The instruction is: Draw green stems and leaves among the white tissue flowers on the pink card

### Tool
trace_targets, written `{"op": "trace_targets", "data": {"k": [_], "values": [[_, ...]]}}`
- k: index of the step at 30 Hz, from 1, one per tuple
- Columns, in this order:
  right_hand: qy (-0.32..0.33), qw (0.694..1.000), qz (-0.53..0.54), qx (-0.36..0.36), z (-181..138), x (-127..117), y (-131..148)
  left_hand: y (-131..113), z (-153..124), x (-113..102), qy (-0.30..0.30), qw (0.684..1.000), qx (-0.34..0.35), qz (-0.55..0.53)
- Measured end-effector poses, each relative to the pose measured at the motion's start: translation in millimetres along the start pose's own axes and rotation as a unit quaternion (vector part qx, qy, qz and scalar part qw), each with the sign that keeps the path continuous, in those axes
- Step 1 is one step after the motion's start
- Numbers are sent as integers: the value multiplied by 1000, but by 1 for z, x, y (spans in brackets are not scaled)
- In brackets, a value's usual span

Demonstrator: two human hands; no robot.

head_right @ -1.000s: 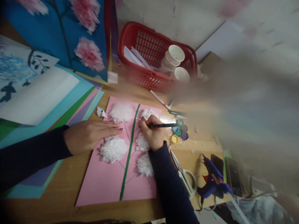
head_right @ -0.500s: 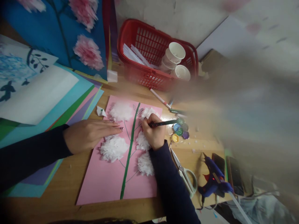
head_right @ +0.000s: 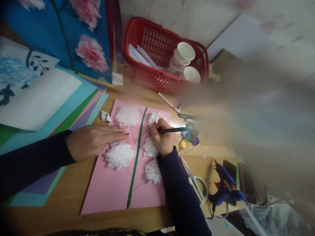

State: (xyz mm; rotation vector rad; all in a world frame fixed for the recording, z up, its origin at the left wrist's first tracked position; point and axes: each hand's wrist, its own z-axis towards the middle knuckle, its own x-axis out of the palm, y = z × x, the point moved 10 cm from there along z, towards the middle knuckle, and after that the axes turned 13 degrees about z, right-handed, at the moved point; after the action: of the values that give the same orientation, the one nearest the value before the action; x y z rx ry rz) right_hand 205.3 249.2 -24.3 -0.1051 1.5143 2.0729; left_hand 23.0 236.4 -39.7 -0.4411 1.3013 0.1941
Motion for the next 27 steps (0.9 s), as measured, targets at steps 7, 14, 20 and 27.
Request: {"op": "trace_targets", "data": {"k": [7, 14, 20, 27], "values": [[-42, 999, 33, 9, 1, -9, -4, 0, -1, 1, -17, 1000, 10, -3], [-45, 998, 26, 46, 0, -6, -10, 2, -2, 6, -25, 999, 13, -18], [-27, 999, 15, 44, 2, -2, -6, 3, -3, 5, -39, 999, 2, -23], [-19, 999, 8, 46, 0, -2, -8, 3, -2, 8, -47, 999, 12, -11]]}}
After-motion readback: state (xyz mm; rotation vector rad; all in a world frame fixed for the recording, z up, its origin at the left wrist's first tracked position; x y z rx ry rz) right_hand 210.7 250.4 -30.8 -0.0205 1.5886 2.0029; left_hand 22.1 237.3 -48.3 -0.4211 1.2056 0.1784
